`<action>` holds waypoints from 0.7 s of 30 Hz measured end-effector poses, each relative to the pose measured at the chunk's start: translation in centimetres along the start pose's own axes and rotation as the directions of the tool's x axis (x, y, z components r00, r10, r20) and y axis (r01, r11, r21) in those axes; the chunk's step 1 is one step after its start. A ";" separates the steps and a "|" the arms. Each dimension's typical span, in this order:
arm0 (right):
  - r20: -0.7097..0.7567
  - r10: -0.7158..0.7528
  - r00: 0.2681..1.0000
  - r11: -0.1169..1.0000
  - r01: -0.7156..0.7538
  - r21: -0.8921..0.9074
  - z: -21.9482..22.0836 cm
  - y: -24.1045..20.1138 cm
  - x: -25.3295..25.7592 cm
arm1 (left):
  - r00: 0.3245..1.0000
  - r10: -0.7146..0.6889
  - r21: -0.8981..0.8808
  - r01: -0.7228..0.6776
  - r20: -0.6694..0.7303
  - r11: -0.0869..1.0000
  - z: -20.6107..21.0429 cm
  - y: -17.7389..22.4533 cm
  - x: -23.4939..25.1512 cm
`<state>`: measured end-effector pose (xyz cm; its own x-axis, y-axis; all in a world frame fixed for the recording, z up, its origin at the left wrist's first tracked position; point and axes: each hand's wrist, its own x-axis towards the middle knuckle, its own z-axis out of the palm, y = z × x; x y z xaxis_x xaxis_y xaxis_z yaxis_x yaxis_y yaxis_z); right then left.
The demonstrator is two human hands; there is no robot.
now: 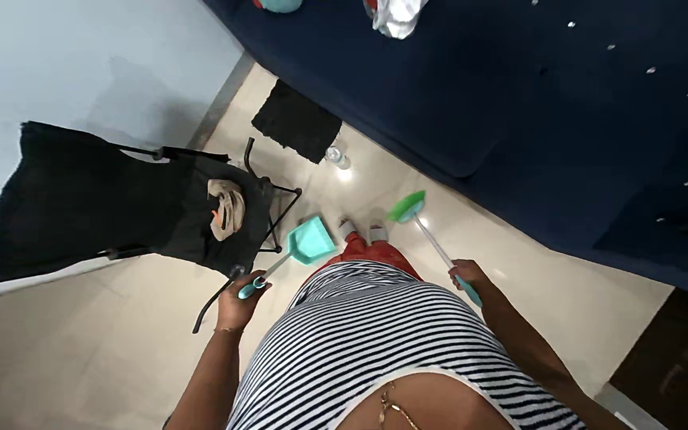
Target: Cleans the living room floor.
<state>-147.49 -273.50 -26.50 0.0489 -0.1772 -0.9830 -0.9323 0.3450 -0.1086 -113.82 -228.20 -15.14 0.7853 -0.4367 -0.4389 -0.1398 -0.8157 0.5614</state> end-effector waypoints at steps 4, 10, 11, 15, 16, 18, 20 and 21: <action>0.039 -0.082 0.996 0.996 0.083 -0.033 -0.3 -1.2 -5.2 | 1.000 0.005 -0.032 -0.005 -0.010 0.999 0.2 0.7 1.1; 0.138 -0.111 0.984 0.966 0.140 -0.217 1.0 -3.7 -1.6 | 1.000 0.012 -0.066 -0.011 0.012 0.998 0.3 2.4 2.1; 0.098 -0.146 0.984 0.919 0.172 -0.355 1.2 -4.3 -0.8 | 1.000 0.028 -0.053 -0.027 0.008 0.998 0.2 2.8 2.0; 0.094 -0.276 0.957 0.751 0.276 -0.600 0.6 -7.9 1.9 | 0.997 0.074 -0.046 -0.074 -0.008 0.996 0.6 3.3 1.2; 0.112 -0.276 0.955 0.750 0.287 -0.596 0.2 -8.7 2.9 | 0.997 0.077 -0.055 -0.078 -0.011 0.995 0.8 3.2 0.9; 0.134 -0.252 0.958 0.759 0.282 -0.586 -0.4 -11.1 4.8 | 0.996 0.087 -0.054 -0.088 -0.021 0.995 1.1 3.1 0.3; 0.136 -0.227 0.964 0.771 0.263 -0.580 -0.8 -13.9 6.7 | 0.996 0.083 -0.053 -0.083 -0.017 0.995 1.4 3.3 -0.1; 0.133 -0.209 0.969 0.782 0.247 -0.573 -0.9 -15.3 7.7 | 0.997 0.076 -0.061 -0.076 -0.011 0.995 1.6 3.5 -0.3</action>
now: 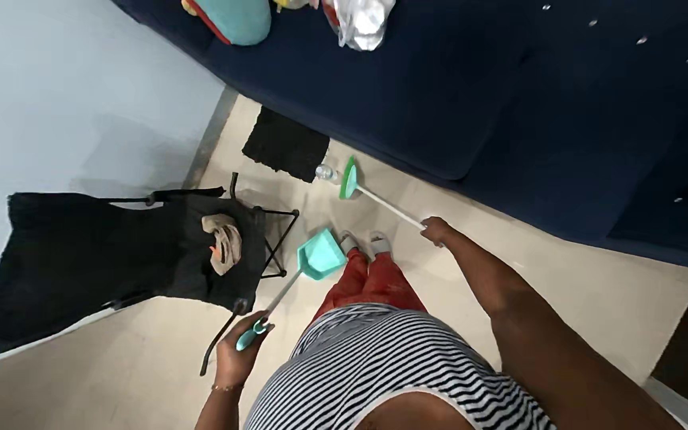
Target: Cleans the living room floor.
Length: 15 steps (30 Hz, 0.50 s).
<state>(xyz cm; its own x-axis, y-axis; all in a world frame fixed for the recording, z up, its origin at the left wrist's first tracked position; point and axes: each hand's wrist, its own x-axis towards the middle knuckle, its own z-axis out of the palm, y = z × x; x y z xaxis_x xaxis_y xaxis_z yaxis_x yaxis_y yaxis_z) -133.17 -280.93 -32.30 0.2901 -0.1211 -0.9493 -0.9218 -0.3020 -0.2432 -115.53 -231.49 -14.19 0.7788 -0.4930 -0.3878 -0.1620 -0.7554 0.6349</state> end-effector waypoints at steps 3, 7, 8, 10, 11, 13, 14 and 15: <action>0.005 0.046 0.999 0.996 -0.046 0.078 -1.7 -2.1 4.2 | 1.000 -0.014 -0.003 0.014 -0.010 1.000 0.4 0.5 -0.5; -0.007 0.124 0.992 0.964 -0.119 0.238 -2.4 -2.3 7.4 | 1.000 -0.023 0.049 0.023 -0.004 0.999 0.6 0.6 -0.7; -0.004 0.135 0.991 0.956 -0.129 0.265 -2.0 -1.5 7.8 | 1.000 -0.021 0.061 0.021 0.007 0.998 0.6 0.6 -0.6; -0.009 0.159 0.987 0.937 -0.148 0.316 -0.4 1.3 7.7 | 0.999 -0.014 0.093 0.011 0.032 0.996 0.3 1.1 -0.4; -0.017 0.174 0.985 0.931 -0.158 0.329 0.5 2.9 7.4 | 0.999 -0.006 0.106 0.002 0.039 0.994 0.2 1.5 0.0; -0.029 0.219 0.975 0.908 -0.193 0.371 2.4 6.3 6.2 | 0.999 0.006 0.123 -0.012 0.050 0.992 0.0 1.9 0.9; -0.031 0.250 0.968 0.887 -0.216 0.408 3.4 8.1 5.4 | 0.998 0.014 0.129 -0.021 0.056 0.991 -0.1 2.1 1.4; -0.028 0.283 0.959 0.858 -0.240 0.455 4.4 9.9 4.5 | 0.997 0.022 0.132 -0.031 0.069 0.991 -0.2 2.3 2.0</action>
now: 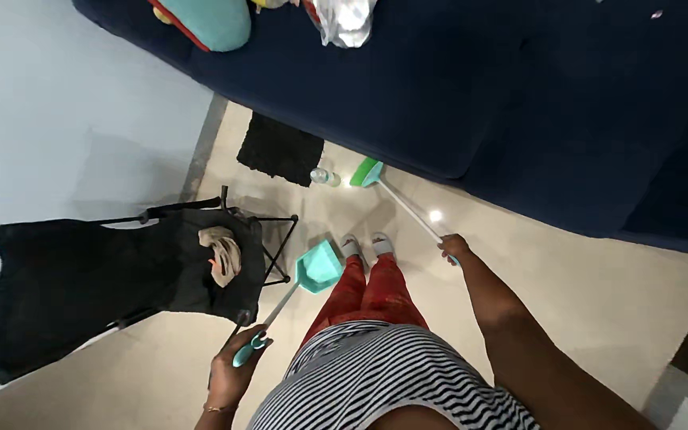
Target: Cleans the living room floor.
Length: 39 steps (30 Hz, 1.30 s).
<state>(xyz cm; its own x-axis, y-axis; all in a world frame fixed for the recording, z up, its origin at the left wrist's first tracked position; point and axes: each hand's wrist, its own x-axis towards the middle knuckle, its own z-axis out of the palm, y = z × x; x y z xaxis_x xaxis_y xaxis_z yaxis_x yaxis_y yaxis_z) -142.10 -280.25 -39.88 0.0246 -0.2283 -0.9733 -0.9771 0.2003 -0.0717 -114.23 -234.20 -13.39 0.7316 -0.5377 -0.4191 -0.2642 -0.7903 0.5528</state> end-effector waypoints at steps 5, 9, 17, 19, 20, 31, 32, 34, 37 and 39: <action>-0.015 0.139 0.990 0.958 -0.130 0.256 1.8 9.6 -3.7 | 0.986 0.119 0.083 -0.129 0.118 0.988 -0.5 1.5 3.3; -0.022 0.207 0.978 0.873 -0.174 0.456 6.9 15.9 -7.6 | 0.954 0.201 0.161 -0.239 0.222 0.958 -1.3 2.7 6.4; -0.049 0.247 0.968 0.808 -0.178 0.561 15.0 18.1 -17.2 | 0.891 0.310 0.123 -0.366 0.331 0.922 -3.7 1.5 12.9; -0.072 0.205 0.976 0.769 -0.115 0.629 15.6 16.9 -17.3 | 0.879 0.345 0.089 -0.392 0.328 0.916 -4.0 0.5 13.9; -0.100 0.191 0.976 0.763 -0.083 0.641 15.6 16.0 -16.6 | 0.872 0.368 0.072 -0.411 0.323 0.909 -4.0 0.1 14.3; -0.140 0.296 0.945 0.759 -0.143 0.635 17.4 11.1 -5.6 | 0.785 0.478 0.156 -0.570 0.394 0.807 -7.6 -0.9 16.2; -0.119 0.308 0.944 0.743 -0.161 0.650 19.1 11.9 -6.3 | 0.780 0.474 0.163 -0.574 0.408 0.803 -7.8 -0.9 16.4; -0.085 0.338 0.937 0.687 -0.183 0.703 23.2 13.9 -9.2 | 0.763 0.481 0.158 -0.589 0.432 0.792 -8.0 -1.2 16.7; -0.030 0.384 0.923 0.637 -0.241 0.732 28.3 16.3 -14.4 | 0.748 0.480 0.161 -0.601 0.459 0.783 -8.4 -2.0 17.2; -0.030 0.379 0.925 0.625 -0.232 0.745 29.4 17.3 -18.1 | 0.738 0.477 0.153 -0.605 0.477 0.781 -8.3 -2.7 17.5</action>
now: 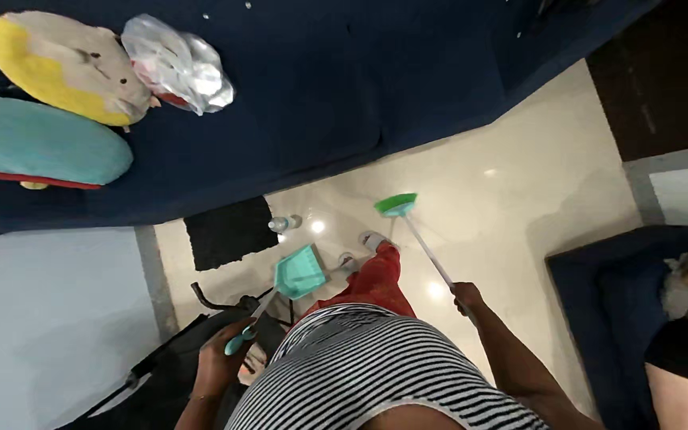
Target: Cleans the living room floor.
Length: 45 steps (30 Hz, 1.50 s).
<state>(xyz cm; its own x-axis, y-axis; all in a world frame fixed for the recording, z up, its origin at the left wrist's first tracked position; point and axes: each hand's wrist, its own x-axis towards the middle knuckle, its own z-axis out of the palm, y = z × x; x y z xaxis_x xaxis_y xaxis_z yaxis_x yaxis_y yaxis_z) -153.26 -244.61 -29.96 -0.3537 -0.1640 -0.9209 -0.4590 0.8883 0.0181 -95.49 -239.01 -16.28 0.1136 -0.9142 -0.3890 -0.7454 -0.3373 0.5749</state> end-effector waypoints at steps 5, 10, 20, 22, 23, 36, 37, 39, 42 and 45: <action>-0.010 -0.121 0.993 0.990 0.121 0.067 -2.0 -0.4 -2.7 | 0.999 0.022 -0.019 -0.021 0.042 1.000 0.5 -1.4 0.6; -0.052 -0.206 0.977 0.965 0.211 0.157 -1.5 -8.6 2.2 | 0.997 0.058 -0.054 -0.055 0.048 0.997 0.0 -0.9 1.2; -0.073 -0.044 0.996 0.999 0.045 0.004 2.2 -1.2 2.1 | 0.992 0.122 -0.111 -0.125 -0.034 0.986 -0.3 -2.1 -0.1; -0.068 0.005 0.998 0.999 -0.007 -0.033 2.9 3.0 -0.6 | 0.992 0.119 -0.136 -0.123 -0.038 0.983 -0.1 -1.9 -0.3; -0.062 0.017 0.998 0.999 -0.020 -0.044 3.0 4.4 -2.2 | 0.993 0.115 -0.139 -0.119 -0.035 0.983 0.0 -2.1 -0.5; 0.041 -0.378 0.925 0.908 0.379 -0.176 4.8 -8.1 -5.3 | 0.989 0.148 -0.134 -0.148 -0.015 0.980 1.2 -1.6 -0.6; 0.051 -0.379 0.924 0.900 0.381 -0.212 5.4 -9.4 -4.2 | 0.988 0.152 -0.125 -0.153 -0.018 0.980 1.3 -1.2 -0.9; 0.076 -0.364 0.928 0.891 0.371 -0.263 6.2 -10.1 -2.5 | 0.989 0.146 -0.124 -0.148 -0.025 0.981 1.5 0.1 -1.4; 0.106 -0.341 0.934 0.865 0.356 -0.355 6.5 -4.9 -0.6 | 0.988 0.154 -0.090 -0.152 0.010 0.984 1.6 1.3 -1.9; 0.090 -0.289 0.953 0.865 0.301 -0.403 4.2 4.1 0.1 | 0.991 0.129 -0.051 -0.127 0.044 0.991 2.0 2.0 -1.8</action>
<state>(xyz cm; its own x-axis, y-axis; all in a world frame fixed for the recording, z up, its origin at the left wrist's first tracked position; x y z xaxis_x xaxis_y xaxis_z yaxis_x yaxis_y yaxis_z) -151.81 -239.18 -31.64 -0.1305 -0.3745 -0.9180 -0.8313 0.5459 -0.1046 -98.48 -237.56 -15.86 -0.0130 -0.9393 -0.3428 -0.7191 -0.2295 0.6559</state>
